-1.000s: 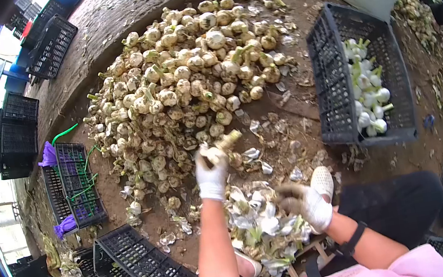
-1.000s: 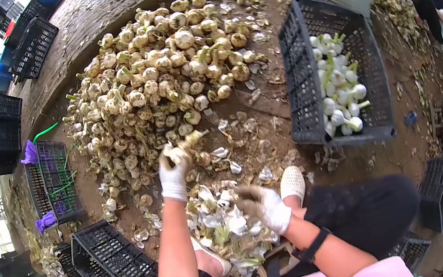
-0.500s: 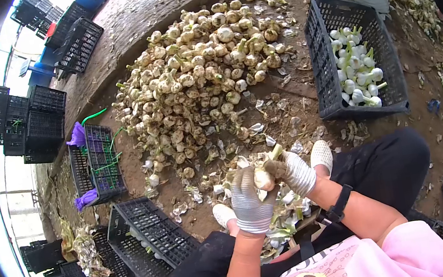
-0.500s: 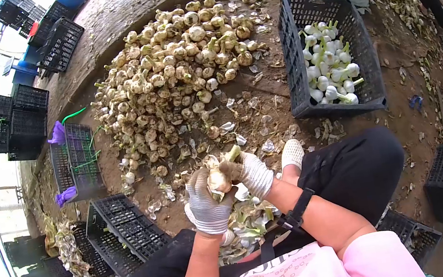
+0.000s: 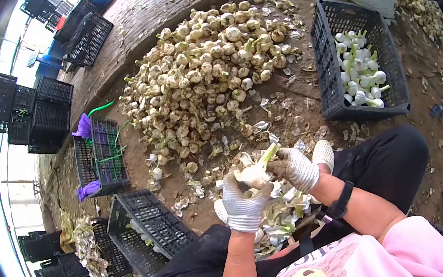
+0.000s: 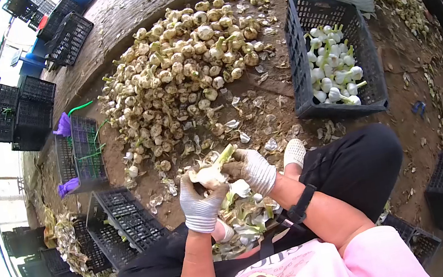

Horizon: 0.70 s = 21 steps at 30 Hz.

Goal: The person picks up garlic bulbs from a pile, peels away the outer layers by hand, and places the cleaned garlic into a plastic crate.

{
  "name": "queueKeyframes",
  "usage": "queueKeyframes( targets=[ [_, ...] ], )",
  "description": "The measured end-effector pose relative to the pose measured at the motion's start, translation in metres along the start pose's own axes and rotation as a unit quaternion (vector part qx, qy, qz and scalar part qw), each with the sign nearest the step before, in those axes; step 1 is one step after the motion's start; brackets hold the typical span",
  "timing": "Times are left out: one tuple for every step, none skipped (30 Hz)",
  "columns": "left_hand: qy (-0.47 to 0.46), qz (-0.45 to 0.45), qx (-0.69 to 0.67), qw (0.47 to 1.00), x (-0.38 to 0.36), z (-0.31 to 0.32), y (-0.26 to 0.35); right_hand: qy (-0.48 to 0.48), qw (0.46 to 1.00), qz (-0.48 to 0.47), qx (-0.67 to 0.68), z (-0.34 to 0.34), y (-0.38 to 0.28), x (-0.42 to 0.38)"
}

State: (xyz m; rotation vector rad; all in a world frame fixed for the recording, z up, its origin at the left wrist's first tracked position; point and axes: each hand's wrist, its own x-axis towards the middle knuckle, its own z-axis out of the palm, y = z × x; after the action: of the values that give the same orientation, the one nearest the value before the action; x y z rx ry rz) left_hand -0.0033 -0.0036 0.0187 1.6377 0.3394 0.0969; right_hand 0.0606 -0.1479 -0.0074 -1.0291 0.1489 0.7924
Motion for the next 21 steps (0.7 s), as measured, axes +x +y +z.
queueKeyframes(
  targets=[
    [-0.005,-0.084,-0.113,0.990,-0.003,0.000,0.001,-0.001,1.000,-0.020,-0.022,-0.001,0.003,-0.001],
    [-0.001,-0.023,-0.186,0.982,-0.002,0.001,-0.005,-0.005,0.998,-0.039,-0.045,-0.003,0.007,-0.002],
    [0.021,-0.068,-0.212,0.975,-0.004,0.004,-0.010,-0.018,0.996,-0.058,-0.068,-0.004,0.011,-0.001],
    [0.026,-0.052,-0.023,0.998,-0.008,0.000,-0.011,-0.039,0.996,-0.046,-0.069,-0.010,0.013,-0.001],
    [0.023,-0.042,-0.149,0.988,-0.007,0.000,-0.052,-0.018,1.000,-0.019,-0.010,-0.010,0.020,0.001],
    [0.026,-0.036,-0.171,0.984,-0.007,0.001,-0.057,-0.047,0.995,0.061,0.058,-0.028,0.025,0.006],
    [0.032,-0.018,-0.094,0.995,-0.010,0.001,-0.043,-0.042,0.998,0.039,0.042,-0.008,0.012,0.000],
    [0.067,0.093,-0.040,0.993,-0.006,0.004,-0.040,-0.064,0.996,0.032,0.058,-0.001,0.009,0.000],
    [0.072,0.100,0.027,0.992,-0.007,0.005,-0.055,-0.064,0.997,-0.045,0.028,-0.007,0.028,0.007],
    [0.086,0.142,0.099,0.981,-0.010,0.003,-0.044,-0.091,0.992,-0.069,0.046,-0.014,0.036,0.010],
    [0.107,0.182,0.170,0.963,-0.013,0.000,-0.033,-0.088,0.994,-0.056,0.034,-0.023,0.041,0.017],
    [0.109,0.201,0.183,0.956,-0.018,-0.005,-0.021,-0.071,0.996,-0.036,0.048,-0.025,0.047,0.021],
    [0.106,0.219,0.194,0.950,-0.023,-0.010,-0.014,-0.047,0.997,-0.017,0.063,-0.024,0.049,0.021],
    [0.104,0.213,0.201,0.950,-0.024,-0.013,-0.015,-0.058,0.997,-0.004,0.057,-0.026,0.050,0.021],
    [0.101,0.207,0.208,0.951,-0.025,-0.014,-0.017,-0.068,0.996,0.008,0.051,-0.025,0.048,0.021],
    [0.097,0.200,0.216,0.951,-0.025,-0.016,-0.020,-0.061,0.997,0.006,0.040,-0.025,0.050,0.022],
    [0.094,0.191,0.210,0.954,-0.025,-0.017,-0.024,-0.061,0.998,-0.002,0.028,-0.024,0.051,0.023],
    [0.089,0.181,0.205,0.958,-0.026,-0.019,-0.025,-0.060,0.998,-0.011,0.016,-0.021,0.051,0.023],
    [0.085,0.180,0.206,0.958,-0.027,-0.021,-0.027,-0.058,0.998,-0.019,0.005,-0.019,0.051,0.022],
    [0.081,0.178,0.207,0.959,-0.028,-0.022,-0.027,-0.052,0.999,-0.014,-0.003,-0.024,0.054,0.024],
    [0.083,0.177,0.203,0.960,-0.028,-0.023,-0.026,-0.061,0.998,-0.012,0.009,-0.024,0.053,0.022]
  ],
)
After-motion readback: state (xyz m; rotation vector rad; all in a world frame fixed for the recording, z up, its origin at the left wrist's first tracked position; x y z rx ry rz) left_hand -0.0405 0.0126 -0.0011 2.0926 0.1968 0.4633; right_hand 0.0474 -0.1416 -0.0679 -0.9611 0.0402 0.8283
